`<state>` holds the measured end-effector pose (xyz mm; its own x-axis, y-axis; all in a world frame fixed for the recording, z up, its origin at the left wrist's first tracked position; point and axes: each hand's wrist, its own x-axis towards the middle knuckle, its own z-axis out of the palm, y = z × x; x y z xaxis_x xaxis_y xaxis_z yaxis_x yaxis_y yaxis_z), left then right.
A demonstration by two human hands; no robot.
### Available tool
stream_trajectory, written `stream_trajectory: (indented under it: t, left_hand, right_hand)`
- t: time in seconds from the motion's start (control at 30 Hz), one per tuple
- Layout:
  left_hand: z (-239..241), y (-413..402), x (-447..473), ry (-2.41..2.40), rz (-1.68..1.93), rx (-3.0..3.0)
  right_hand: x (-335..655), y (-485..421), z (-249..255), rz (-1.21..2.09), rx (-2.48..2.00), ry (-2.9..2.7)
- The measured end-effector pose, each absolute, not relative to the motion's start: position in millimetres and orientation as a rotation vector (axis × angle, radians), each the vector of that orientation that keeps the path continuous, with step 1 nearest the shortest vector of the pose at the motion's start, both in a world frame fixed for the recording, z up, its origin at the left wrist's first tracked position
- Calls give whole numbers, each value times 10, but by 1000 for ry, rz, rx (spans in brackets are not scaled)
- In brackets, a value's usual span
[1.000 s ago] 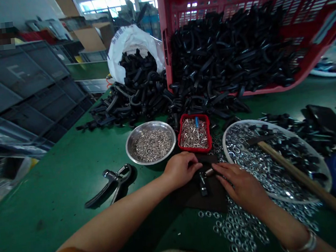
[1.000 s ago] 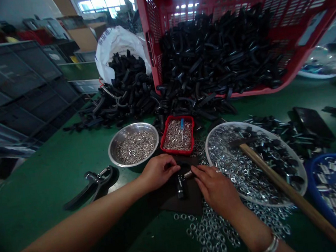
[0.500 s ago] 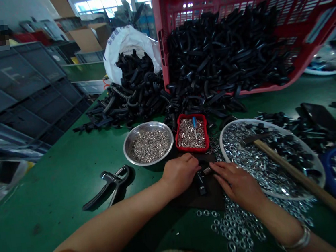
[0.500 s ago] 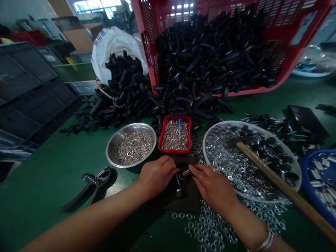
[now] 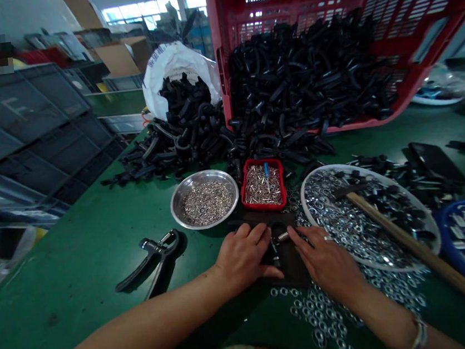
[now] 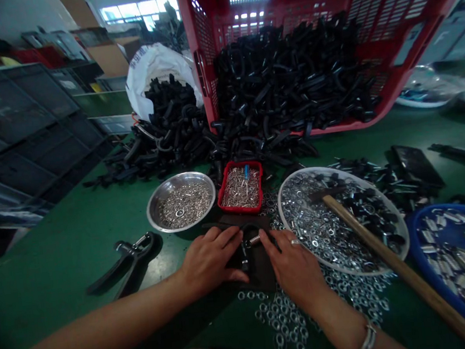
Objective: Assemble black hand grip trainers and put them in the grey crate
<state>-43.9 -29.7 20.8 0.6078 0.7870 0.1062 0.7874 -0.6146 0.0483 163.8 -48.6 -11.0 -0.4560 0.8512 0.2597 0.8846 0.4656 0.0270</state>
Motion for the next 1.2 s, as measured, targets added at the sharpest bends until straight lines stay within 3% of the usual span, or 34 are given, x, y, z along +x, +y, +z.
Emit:
stream_trajectory:
  t: [0.23,0.37,0.47,0.6,0.73,1.0,1.2]
  left_hand:
    - [98,-385,-448,-1436,-141,-2836]
    - [349,-291,-485,-1452,-250,-2929]
    - [620,-49,-542,-1440,-215,-3248]
    - [711,344,-579,-1491,237,-3726]
    - [544,447,-514,-1828,300,-3391]
    - [320,97,-499,-1910,-389,-2737]
    - [205,0,-483,-1913,-594,-2742]
  right_hand:
    - [1675,-417,-67,-252,-1442,-2484]
    - [1667,-386,-27,-165,-1322,-2406]
    - [1664,-345,85,39,-1249,-2405]
    - [1652,-229,204,447,-1333,-2367]
    - [1610,-78,178,612,-1504,-2273]
    - [1520,83,343,469,-1724,-2402]
    - [1155,703,599,-22,-1770,-2384]
